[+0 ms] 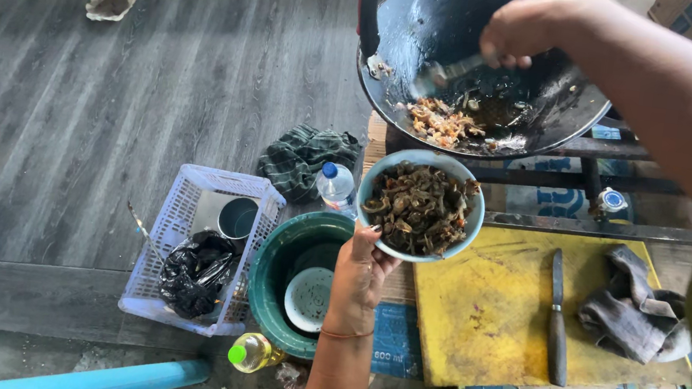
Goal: The person scoops food from a pan into a bowl by hand using a spoon.
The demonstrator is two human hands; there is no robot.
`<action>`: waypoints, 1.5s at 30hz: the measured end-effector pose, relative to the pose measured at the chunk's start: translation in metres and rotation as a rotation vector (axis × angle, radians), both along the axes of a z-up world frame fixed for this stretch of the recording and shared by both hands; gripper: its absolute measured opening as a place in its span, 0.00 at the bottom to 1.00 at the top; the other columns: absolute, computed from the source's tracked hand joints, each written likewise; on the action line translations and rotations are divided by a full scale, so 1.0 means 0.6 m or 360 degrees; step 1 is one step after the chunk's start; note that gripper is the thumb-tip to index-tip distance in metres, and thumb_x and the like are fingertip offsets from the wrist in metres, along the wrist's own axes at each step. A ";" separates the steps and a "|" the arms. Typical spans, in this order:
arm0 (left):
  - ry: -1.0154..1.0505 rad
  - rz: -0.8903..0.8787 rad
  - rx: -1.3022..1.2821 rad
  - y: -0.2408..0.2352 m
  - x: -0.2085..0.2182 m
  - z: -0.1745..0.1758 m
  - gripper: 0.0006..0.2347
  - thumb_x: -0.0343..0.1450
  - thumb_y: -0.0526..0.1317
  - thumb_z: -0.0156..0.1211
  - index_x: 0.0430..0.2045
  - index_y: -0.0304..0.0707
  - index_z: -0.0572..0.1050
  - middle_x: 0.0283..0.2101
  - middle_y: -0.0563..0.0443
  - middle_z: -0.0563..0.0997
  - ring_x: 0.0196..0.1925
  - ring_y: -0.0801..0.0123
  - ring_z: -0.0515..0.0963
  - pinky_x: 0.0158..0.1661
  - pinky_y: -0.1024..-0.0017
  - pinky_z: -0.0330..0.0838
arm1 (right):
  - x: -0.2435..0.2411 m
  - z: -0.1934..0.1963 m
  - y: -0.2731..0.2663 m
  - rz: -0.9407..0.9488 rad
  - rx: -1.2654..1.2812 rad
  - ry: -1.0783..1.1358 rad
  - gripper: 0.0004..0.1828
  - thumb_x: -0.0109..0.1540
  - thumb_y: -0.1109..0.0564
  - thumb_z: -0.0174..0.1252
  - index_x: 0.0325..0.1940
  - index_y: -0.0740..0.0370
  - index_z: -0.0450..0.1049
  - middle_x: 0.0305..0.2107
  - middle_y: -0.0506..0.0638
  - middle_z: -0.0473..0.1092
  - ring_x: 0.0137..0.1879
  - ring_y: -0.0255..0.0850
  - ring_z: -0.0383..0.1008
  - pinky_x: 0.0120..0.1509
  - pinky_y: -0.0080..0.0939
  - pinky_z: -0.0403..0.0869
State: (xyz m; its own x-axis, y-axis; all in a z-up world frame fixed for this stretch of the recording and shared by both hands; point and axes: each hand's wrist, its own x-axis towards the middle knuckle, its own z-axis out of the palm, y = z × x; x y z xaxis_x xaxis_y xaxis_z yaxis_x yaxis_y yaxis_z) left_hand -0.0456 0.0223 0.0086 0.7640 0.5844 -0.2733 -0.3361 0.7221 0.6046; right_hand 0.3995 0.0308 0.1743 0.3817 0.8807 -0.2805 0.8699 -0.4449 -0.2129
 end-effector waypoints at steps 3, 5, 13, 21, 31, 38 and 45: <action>0.0007 -0.0007 0.0034 -0.001 0.000 -0.008 0.24 0.69 0.47 0.65 0.52 0.22 0.71 0.50 0.38 0.79 0.49 0.59 0.82 0.53 0.58 0.79 | 0.018 -0.007 -0.004 -0.0025 -0.0357 0.0134 0.12 0.64 0.62 0.51 0.41 0.62 0.81 0.27 0.54 0.78 0.33 0.44 0.76 0.38 0.45 0.74; -0.0050 -0.0008 0.0009 0.000 0.005 -0.016 0.23 0.69 0.45 0.65 0.49 0.22 0.70 0.49 0.39 0.80 0.49 0.59 0.82 0.54 0.57 0.79 | 0.037 -0.011 -0.014 -0.0065 0.0408 0.0533 0.14 0.69 0.56 0.45 0.44 0.62 0.76 0.29 0.51 0.75 0.33 0.41 0.77 0.36 0.41 0.74; -0.0085 0.0012 -0.0008 -0.001 0.010 -0.051 0.14 0.71 0.44 0.66 0.38 0.30 0.74 0.35 0.52 0.76 0.36 0.72 0.76 0.47 0.63 0.79 | 0.016 -0.011 -0.019 -0.0230 -0.0133 0.0050 0.13 0.64 0.62 0.46 0.41 0.61 0.78 0.26 0.53 0.77 0.27 0.42 0.78 0.32 0.43 0.76; -0.0089 0.0017 -0.0053 -0.006 0.021 -0.058 0.10 0.71 0.42 0.63 0.32 0.31 0.74 0.27 0.56 0.70 0.32 0.72 0.75 0.50 0.56 0.81 | 0.069 -0.040 -0.010 -0.0179 0.0126 0.0306 0.10 0.63 0.63 0.52 0.42 0.64 0.78 0.24 0.53 0.75 0.26 0.42 0.76 0.28 0.43 0.73; -0.0004 -0.0030 -0.0040 -0.012 0.018 -0.032 0.14 0.73 0.42 0.61 0.41 0.26 0.74 0.39 0.43 0.80 0.43 0.61 0.82 0.55 0.51 0.79 | 0.017 -0.010 -0.042 -0.0056 -0.0198 0.0278 0.13 0.63 0.65 0.56 0.51 0.62 0.78 0.31 0.53 0.78 0.32 0.44 0.82 0.35 0.45 0.79; 0.0032 -0.0036 -0.0070 -0.012 0.016 -0.036 0.14 0.72 0.42 0.58 0.43 0.26 0.75 0.47 0.38 0.81 0.47 0.56 0.83 0.52 0.53 0.79 | 0.000 -0.069 -0.046 0.0208 0.0105 -0.0487 0.13 0.64 0.63 0.59 0.53 0.59 0.80 0.30 0.53 0.79 0.33 0.44 0.81 0.37 0.47 0.78; 0.0029 -0.0041 -0.0110 -0.010 0.025 -0.056 0.14 0.73 0.41 0.56 0.44 0.26 0.74 0.44 0.39 0.82 0.46 0.56 0.84 0.51 0.53 0.80 | -0.040 -0.028 -0.141 0.0331 0.0116 -0.0188 0.19 0.62 0.65 0.56 0.54 0.54 0.81 0.36 0.53 0.80 0.38 0.43 0.82 0.42 0.47 0.81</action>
